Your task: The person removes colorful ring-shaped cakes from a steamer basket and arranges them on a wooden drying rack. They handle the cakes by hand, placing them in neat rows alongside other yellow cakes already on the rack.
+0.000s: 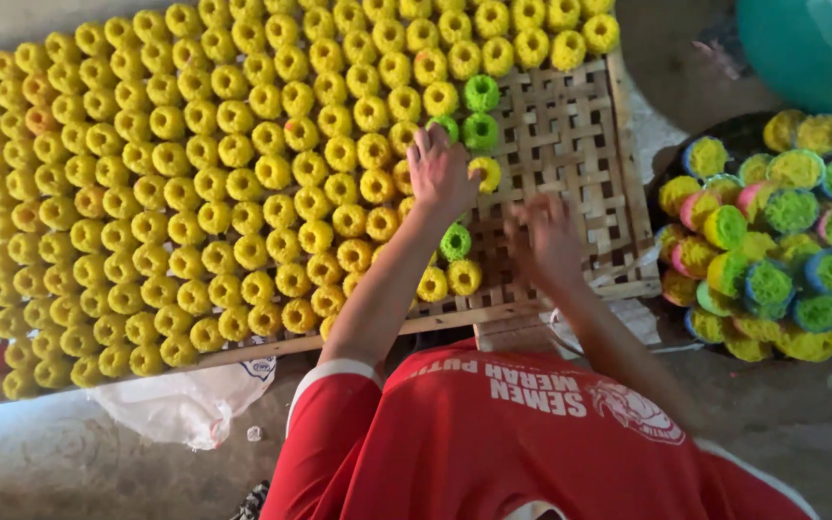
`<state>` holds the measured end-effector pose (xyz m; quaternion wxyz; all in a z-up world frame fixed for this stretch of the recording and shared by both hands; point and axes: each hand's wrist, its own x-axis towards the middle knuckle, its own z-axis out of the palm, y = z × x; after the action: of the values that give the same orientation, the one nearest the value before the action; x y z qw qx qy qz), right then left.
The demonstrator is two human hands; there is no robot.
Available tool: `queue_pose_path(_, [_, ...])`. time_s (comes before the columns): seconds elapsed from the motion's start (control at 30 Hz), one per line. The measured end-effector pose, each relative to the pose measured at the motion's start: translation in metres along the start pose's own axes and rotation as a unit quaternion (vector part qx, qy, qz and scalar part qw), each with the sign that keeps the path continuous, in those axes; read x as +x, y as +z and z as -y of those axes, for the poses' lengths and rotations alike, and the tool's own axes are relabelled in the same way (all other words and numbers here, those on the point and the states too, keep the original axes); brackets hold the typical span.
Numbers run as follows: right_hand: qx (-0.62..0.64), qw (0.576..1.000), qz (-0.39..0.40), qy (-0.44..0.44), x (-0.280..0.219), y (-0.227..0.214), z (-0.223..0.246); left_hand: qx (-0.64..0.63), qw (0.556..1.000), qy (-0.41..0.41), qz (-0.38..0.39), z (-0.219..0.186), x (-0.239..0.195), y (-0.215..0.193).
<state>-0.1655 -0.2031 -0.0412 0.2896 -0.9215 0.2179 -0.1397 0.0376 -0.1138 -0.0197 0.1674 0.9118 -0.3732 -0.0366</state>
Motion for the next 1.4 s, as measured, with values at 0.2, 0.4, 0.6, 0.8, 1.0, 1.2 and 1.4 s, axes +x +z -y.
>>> queue_pose_path(0.2, [-0.001,0.998,-0.068,-0.014,0.069,0.036,-0.009,-0.009,1.000,-0.020,-0.014,-0.007,0.003,-0.003])
queue_pose_path(0.4, [-0.002,0.996,-0.089,-0.007,0.076,0.040,-0.012,-0.044,0.998,-0.037,-0.012,-0.005,0.001,-0.010])
queue_pose_path(0.6, [-0.154,0.978,-0.106,-0.089,0.026,0.005,-0.023,-0.017,0.995,0.000,-0.100,0.011,-0.061,-0.043])
queue_pose_path(0.8, [-0.049,0.992,-0.001,-0.119,-0.059,-0.022,0.001,-0.088,0.993,-0.067,-0.045,0.023,-0.198,-0.054])
queue_pose_path(1.0, [0.104,0.990,0.091,-0.036,-0.062,-0.012,0.041,-0.027,0.998,-0.019,-0.055,0.015,-0.232,-0.038])
queue_pose_path(1.2, [0.047,0.992,0.114,-0.021,-0.041,0.010,0.056,-0.012,0.998,-0.028,-0.055,0.015,-0.219,-0.030])
queue_pose_path(1.4, [0.003,0.993,0.108,-0.043,-0.040,0.009,0.059,-0.055,0.998,0.010,-0.038,0.019,-0.214,-0.046])
